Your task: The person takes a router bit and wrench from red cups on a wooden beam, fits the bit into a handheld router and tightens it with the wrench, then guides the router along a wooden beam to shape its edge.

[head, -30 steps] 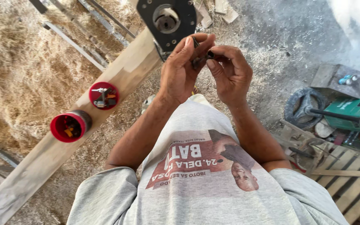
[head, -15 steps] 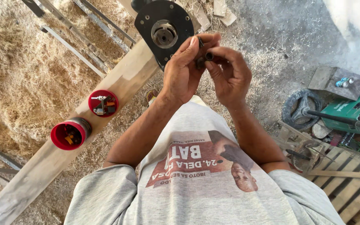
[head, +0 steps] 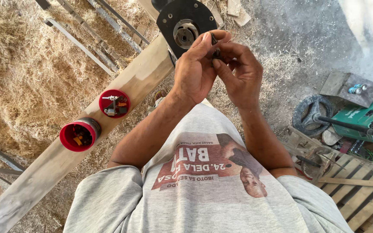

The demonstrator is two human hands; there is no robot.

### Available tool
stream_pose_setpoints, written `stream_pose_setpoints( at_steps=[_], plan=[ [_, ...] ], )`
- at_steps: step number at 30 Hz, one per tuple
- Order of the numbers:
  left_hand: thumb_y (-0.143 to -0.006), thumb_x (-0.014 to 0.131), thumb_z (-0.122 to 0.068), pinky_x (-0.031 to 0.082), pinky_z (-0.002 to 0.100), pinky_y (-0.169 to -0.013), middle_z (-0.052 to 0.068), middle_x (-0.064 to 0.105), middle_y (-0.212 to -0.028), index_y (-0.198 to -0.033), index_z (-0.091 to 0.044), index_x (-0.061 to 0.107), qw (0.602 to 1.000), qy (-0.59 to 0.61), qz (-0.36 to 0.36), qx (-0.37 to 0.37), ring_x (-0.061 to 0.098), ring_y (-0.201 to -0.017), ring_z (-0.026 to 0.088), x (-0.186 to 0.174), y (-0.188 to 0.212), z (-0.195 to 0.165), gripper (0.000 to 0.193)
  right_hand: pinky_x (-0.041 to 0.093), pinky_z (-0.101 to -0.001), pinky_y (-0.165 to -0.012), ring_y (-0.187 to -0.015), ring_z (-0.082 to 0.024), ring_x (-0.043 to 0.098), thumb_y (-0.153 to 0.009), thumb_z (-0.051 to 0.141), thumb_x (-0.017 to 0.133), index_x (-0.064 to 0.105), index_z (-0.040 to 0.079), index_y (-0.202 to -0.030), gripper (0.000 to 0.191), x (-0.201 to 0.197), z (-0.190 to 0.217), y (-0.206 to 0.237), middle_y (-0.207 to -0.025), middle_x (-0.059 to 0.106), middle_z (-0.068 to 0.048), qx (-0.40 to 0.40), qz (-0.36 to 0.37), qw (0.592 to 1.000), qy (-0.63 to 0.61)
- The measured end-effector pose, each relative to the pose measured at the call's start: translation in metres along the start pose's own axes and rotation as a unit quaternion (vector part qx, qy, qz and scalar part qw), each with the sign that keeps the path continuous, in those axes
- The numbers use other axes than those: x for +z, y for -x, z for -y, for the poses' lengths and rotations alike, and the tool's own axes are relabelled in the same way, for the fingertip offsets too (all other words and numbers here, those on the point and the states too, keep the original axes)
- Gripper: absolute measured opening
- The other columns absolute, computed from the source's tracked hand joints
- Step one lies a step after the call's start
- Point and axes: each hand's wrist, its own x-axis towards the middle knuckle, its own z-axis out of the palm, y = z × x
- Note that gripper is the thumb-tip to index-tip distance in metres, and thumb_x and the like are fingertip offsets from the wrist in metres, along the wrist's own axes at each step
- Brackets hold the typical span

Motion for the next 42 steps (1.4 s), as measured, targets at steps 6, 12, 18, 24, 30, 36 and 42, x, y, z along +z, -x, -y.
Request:
stream_pose_setpoints(
  at_steps=[6, 12, 18, 24, 30, 36, 42],
  plan=[
    [-0.110, 0.042, -0.026, 0.054, 0.053, -0.100, 0.024, 0.061, -0.125, -0.118, 0.003, 0.055, 0.991, 0.049, -0.122, -0.032, 0.062, -0.110, 0.035, -0.014, -0.017, 0.002, 0.032, 0.055, -0.0229, -0.077, -0.096, -0.009, 0.067, -0.097, 0.002, 0.077, 0.070, 0.002, -0.115, 0.019, -0.004, -0.001, -0.004, -0.113, 0.068, -0.005, 0.013, 0.006, 0.993, 0.118],
    [-0.108, 0.043, -0.024, 0.055, 0.054, -0.097, 0.029, 0.061, -0.118, -0.116, 0.006, 0.052, 0.984, 0.046, -0.172, -0.027, 0.065, -0.106, 0.037, -0.021, -0.024, 0.002, 0.032, 0.061, -0.0245, -0.083, -0.101, -0.011, 0.065, -0.099, 0.005, 0.078, 0.068, 0.002, -0.114, 0.018, -0.010, -0.008, -0.011, -0.115, 0.064, -0.005, 0.014, 0.032, 0.996, 0.077],
    [-0.110, 0.041, -0.025, 0.055, 0.052, -0.097, 0.028, 0.061, -0.118, -0.120, 0.008, 0.051, 0.985, 0.040, -0.170, -0.012, 0.063, -0.107, 0.034, -0.016, -0.025, -0.001, 0.035, 0.059, -0.0263, -0.080, -0.101, -0.013, 0.069, -0.097, 0.012, 0.079, 0.067, 0.002, -0.117, 0.025, -0.012, -0.009, -0.012, -0.111, 0.072, -0.006, 0.028, 0.068, 0.993, 0.087],
    [-0.111, 0.037, -0.025, 0.052, 0.048, -0.103, 0.026, 0.060, -0.125, -0.121, 0.006, 0.052, 0.990, 0.042, -0.136, -0.005, 0.061, -0.114, 0.032, -0.009, -0.020, -0.005, 0.035, 0.063, -0.0311, -0.093, -0.107, -0.015, 0.071, -0.104, 0.017, 0.079, 0.065, 0.003, -0.119, 0.025, -0.007, -0.004, -0.011, -0.119, 0.071, -0.007, -0.060, 0.058, 0.992, 0.091],
    [-0.112, 0.038, -0.023, 0.052, 0.046, -0.108, 0.023, 0.061, -0.128, -0.120, 0.007, 0.056, 0.992, 0.054, -0.117, 0.013, 0.062, -0.120, 0.031, -0.011, -0.017, -0.001, 0.036, 0.061, -0.0318, -0.090, -0.105, -0.016, 0.070, -0.104, 0.013, 0.079, 0.067, 0.004, -0.119, 0.021, -0.008, 0.007, -0.011, -0.116, 0.066, -0.007, -0.118, 0.036, 0.979, 0.160],
    [-0.112, 0.040, -0.022, 0.054, 0.048, -0.103, 0.024, 0.064, -0.130, -0.118, 0.006, 0.058, 0.992, 0.041, -0.115, 0.024, 0.064, -0.113, 0.030, -0.013, -0.013, 0.001, 0.034, 0.056, -0.0302, -0.082, -0.102, -0.016, 0.070, -0.100, 0.010, 0.081, 0.069, 0.009, -0.124, 0.027, -0.016, 0.012, -0.016, -0.120, 0.069, -0.007, -0.107, 0.078, 0.966, 0.222],
    [-0.113, 0.038, -0.024, 0.058, 0.046, -0.099, 0.020, 0.066, -0.124, -0.118, 0.005, 0.058, 0.995, 0.024, -0.089, 0.031, 0.067, -0.109, 0.029, -0.010, -0.009, 0.003, 0.036, 0.059, -0.0327, -0.085, -0.107, -0.019, 0.071, -0.102, 0.015, 0.081, 0.066, 0.009, -0.136, 0.038, -0.022, 0.014, -0.018, -0.129, 0.074, -0.008, -0.162, 0.095, 0.952, 0.244]
  ],
)
